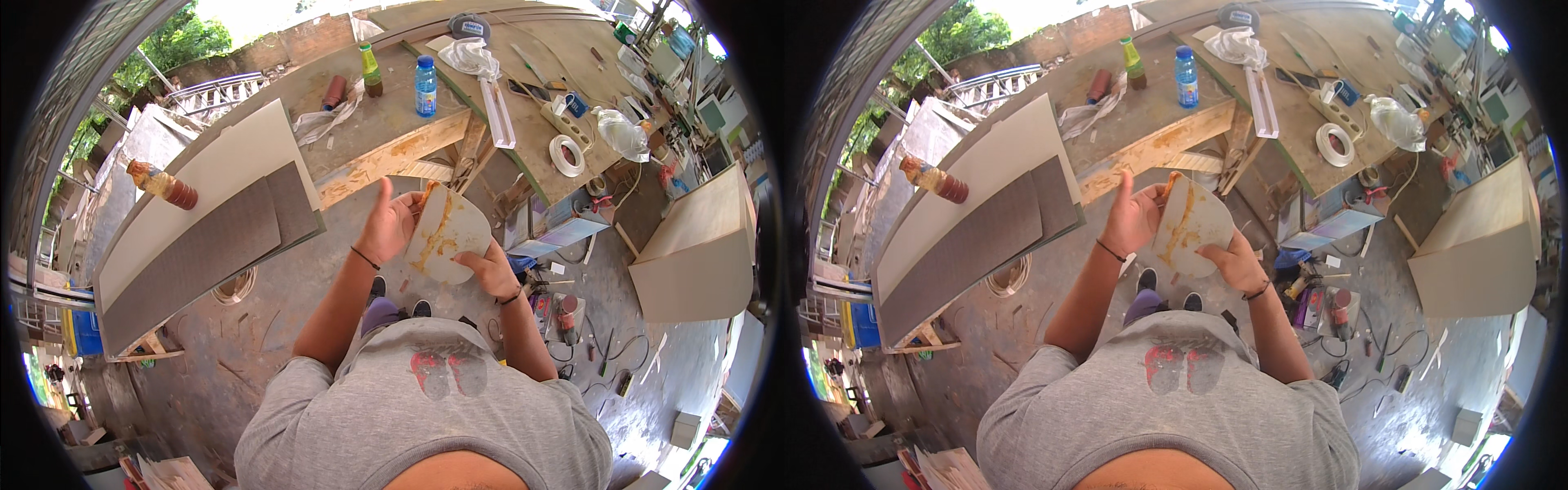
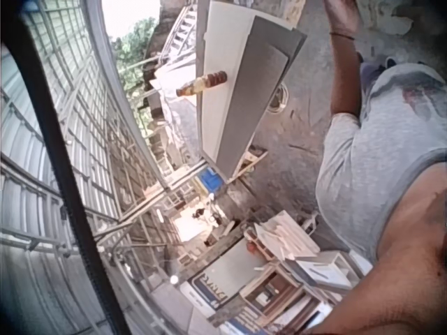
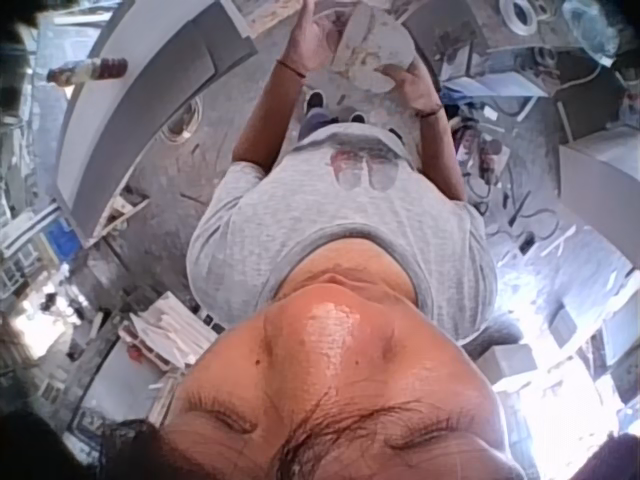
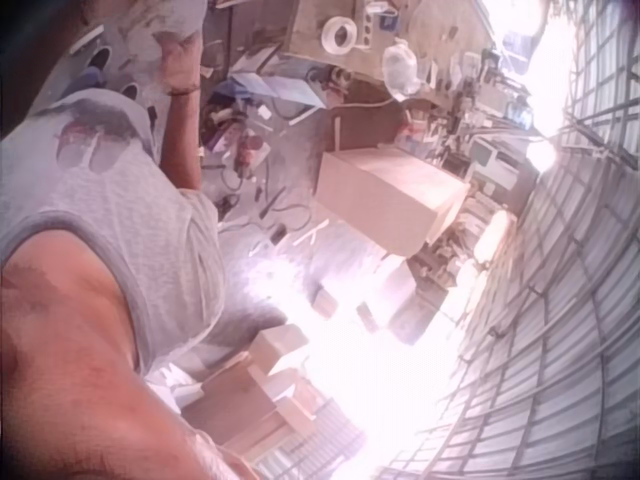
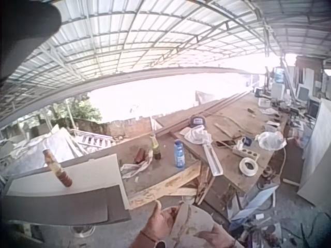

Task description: The person moves several large white boards and panels across a workshop, picks up a spreading tool, and applies a liquid from a bottle onto the surface of a tool to prepare for gluing.

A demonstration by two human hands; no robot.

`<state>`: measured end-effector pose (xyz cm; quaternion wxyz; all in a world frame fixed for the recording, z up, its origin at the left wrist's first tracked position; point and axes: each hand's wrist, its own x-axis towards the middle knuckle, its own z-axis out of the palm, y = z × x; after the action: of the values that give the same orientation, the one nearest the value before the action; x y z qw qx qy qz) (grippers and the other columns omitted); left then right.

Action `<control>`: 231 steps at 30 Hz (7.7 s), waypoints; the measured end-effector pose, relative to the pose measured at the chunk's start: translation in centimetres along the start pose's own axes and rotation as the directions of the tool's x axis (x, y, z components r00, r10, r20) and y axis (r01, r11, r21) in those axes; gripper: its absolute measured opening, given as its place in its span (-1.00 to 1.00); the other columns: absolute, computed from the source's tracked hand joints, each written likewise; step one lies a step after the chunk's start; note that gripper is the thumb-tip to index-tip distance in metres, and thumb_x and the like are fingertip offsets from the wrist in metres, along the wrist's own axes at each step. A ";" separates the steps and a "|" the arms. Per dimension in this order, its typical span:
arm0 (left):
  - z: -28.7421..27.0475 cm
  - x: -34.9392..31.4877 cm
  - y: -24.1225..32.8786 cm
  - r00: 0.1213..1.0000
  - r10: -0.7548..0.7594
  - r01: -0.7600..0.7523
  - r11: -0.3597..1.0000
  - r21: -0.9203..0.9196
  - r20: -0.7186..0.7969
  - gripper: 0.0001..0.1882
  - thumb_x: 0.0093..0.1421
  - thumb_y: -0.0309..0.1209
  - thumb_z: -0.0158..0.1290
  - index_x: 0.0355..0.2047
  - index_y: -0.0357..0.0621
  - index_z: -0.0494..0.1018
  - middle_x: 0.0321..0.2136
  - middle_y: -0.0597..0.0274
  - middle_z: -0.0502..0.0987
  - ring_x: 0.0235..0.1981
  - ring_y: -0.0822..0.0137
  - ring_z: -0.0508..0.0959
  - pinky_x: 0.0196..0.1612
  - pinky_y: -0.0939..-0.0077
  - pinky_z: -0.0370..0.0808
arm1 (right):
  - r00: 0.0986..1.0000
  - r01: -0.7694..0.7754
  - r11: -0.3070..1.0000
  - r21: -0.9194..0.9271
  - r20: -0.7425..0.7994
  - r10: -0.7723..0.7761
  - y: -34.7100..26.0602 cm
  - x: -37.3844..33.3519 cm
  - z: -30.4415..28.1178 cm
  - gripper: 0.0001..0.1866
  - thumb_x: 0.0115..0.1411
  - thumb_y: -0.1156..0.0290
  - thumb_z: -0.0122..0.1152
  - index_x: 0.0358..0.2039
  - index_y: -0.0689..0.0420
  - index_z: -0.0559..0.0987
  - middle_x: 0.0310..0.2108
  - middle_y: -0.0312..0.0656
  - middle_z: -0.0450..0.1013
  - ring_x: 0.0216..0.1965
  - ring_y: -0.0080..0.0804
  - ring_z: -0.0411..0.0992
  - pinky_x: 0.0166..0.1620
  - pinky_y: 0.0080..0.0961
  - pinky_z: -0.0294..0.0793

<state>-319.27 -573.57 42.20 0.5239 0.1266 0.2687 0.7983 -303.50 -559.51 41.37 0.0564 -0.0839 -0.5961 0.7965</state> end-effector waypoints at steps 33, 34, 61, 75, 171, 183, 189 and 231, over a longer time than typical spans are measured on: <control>-0.6 1.4 2.3 0.991 -0.131 0.134 0.941 0.311 -0.029 -0.65 0.21 -0.19 -0.05 -0.12 -0.18 0.39 -0.30 0.33 0.50 -0.33 0.50 0.50 -0.26 0.57 0.45 | 0.989 -0.123 0.983 0.135 0.093 0.111 0.3 0.1 -1.6 -0.54 0.01 0.58 0.09 -0.01 0.25 0.35 -0.15 -0.22 0.43 -0.13 -0.46 0.36 -0.05 -0.52 0.33; -0.4 1.7 2.2 0.989 -0.130 0.145 0.922 0.359 -0.065 -0.68 0.19 -0.22 -0.02 -0.15 -0.17 0.41 -0.33 0.34 0.50 -0.35 0.52 0.50 -0.28 0.58 0.46 | 0.989 -0.125 0.984 0.123 0.096 0.114 0.1 0.0 -1.6 -0.54 0.01 0.58 0.09 -0.01 0.25 0.36 -0.15 -0.22 0.43 -0.13 -0.47 0.36 -0.05 -0.52 0.33; 0.4 0.5 -0.5 0.974 -0.023 0.068 0.978 0.196 -0.227 -0.90 0.15 -0.38 -0.03 -0.49 -0.06 0.40 -0.48 0.38 0.45 -0.40 0.47 0.44 -0.30 0.53 0.34 | 0.948 0.302 0.773 -0.559 0.258 -0.184 -2.2 -1.1 -1.4 -0.49 0.02 0.62 0.00 0.05 0.15 0.34 -0.01 -0.11 0.34 -0.08 -0.31 0.36 -0.06 -0.43 0.36; -0.4 -0.4 -3.6 0.887 0.234 -0.148 0.961 0.233 -0.399 -0.92 0.22 -0.45 -0.08 -0.29 -0.16 0.33 -0.33 0.28 0.48 -0.32 0.46 0.51 -0.21 0.51 0.49 | 0.792 0.204 0.292 -0.934 -0.018 -0.611 -3.1 -0.4 -0.9 -0.38 -0.09 0.54 0.13 0.08 -0.01 0.34 0.14 -0.11 0.17 0.24 -0.13 -0.01 0.20 -0.12 -0.01; -4.1 3.4 -4.9 0.700 0.477 -0.375 0.879 0.295 -0.532 -0.83 0.24 -0.29 -0.06 -0.45 -0.05 0.39 -0.50 0.42 0.44 -0.48 0.61 0.38 -0.37 0.74 0.33 | 0.972 0.104 0.967 -0.232 -0.183 -0.149 2.2 1.6 3.7 -0.74 0.15 0.49 0.00 -0.15 0.30 0.44 -0.30 -0.17 0.47 -0.25 -0.54 0.40 -0.25 -0.57 0.42; 0.7 -0.9 -0.8 0.930 0.365 -0.250 0.719 0.648 -0.047 -0.81 0.22 -0.35 -0.02 -0.27 -0.21 0.44 -0.45 0.50 0.41 -0.43 0.68 0.31 -0.37 0.79 0.25 | 0.992 0.105 0.992 0.076 -0.085 -0.098 2.1 0.4 0.6 -0.58 0.13 0.59 -0.01 0.03 0.29 0.25 -0.13 -0.07 0.39 -0.24 -0.27 0.46 -0.33 -0.34 0.58; -1.6 0.8 -2.5 0.855 0.483 -0.226 0.672 0.705 -0.187 -0.83 0.23 -0.36 -0.04 -0.38 -0.21 0.41 -0.55 0.52 0.37 -0.51 0.68 0.26 -0.42 0.78 0.24 | 0.989 0.088 0.994 0.063 -0.125 -0.079 1.8 0.2 2.8 -0.62 0.16 0.55 -0.02 0.02 0.30 0.28 -0.11 -0.09 0.37 -0.16 -0.32 0.42 -0.24 -0.38 0.58; -1.5 -0.3 -2.1 0.833 0.519 -0.324 0.739 0.591 -0.192 -0.88 0.24 -0.40 -0.07 -0.36 -0.19 0.39 -0.50 0.50 0.37 -0.45 0.70 0.28 -0.35 0.80 0.24 | 0.994 -0.101 0.979 0.177 0.045 0.094 -0.1 0.9 2.3 -0.61 0.16 0.54 0.02 0.03 0.28 0.30 -0.08 -0.12 0.36 -0.21 -0.32 0.43 -0.24 -0.42 0.57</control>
<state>-318.27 -573.67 39.85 0.2140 0.1842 0.5308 0.7991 -304.84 -561.50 42.05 0.0136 -0.0930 -0.5182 0.8501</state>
